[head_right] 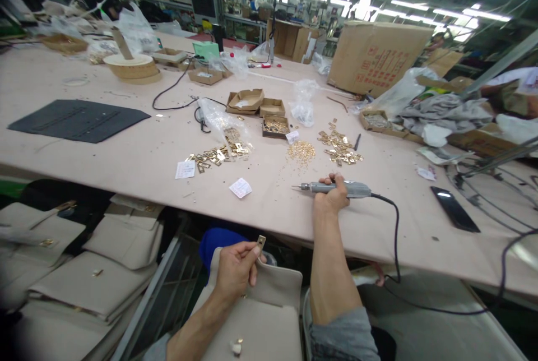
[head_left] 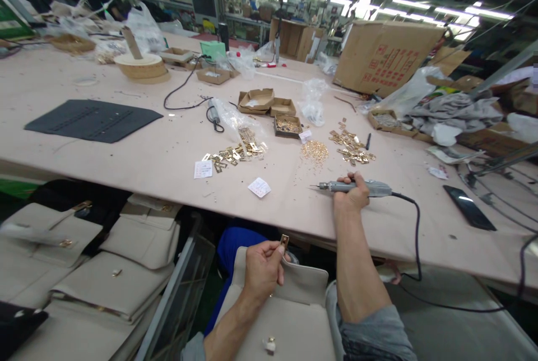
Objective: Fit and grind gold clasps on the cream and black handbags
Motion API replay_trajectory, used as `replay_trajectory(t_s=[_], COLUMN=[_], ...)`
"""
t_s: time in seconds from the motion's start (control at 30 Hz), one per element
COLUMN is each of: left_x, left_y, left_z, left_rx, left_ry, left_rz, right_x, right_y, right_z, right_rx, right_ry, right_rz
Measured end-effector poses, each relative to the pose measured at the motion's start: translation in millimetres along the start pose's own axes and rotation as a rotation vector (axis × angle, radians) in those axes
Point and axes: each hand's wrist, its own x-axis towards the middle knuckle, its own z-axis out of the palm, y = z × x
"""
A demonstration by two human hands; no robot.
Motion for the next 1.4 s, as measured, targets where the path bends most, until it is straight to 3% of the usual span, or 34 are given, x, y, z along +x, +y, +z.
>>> replay_trajectory(t_s=[0.13, 0.3, 0.43, 0.53, 1.13, 1.4], left_x=[-2, -4, -5, -7, -9, -11], left_y=[0, -1, -1, -2, -8, -9], left_z=[3.7, 8.4, 10.8, 10.3, 5.3, 4.3], left_rx=[0.053, 0.086, 0.109, 0.105, 0.118, 0.038], left_ry=[0.033, 0.076, 0.099, 0.104, 0.099, 0.057], left_rz=[0.003, -0.042, -0.030, 0.009, 0.065, 0.046], right_x=[-33, -95, -143, -163, -191, -191], right_y=[-31, -63, -65, -57, -32, -27], right_z=[-12, -26, -31, -34, -39, -33], right_rx=[-0.014, -0.111, -0.226, -0.262, -0.378, -0.453], right_ry=[-0.122, -0.360, -0.395, -0.449, -0.633, -0.743], right_rz=[0.051, 0.046, -0.039, -0.103, -0.198, -0.149])
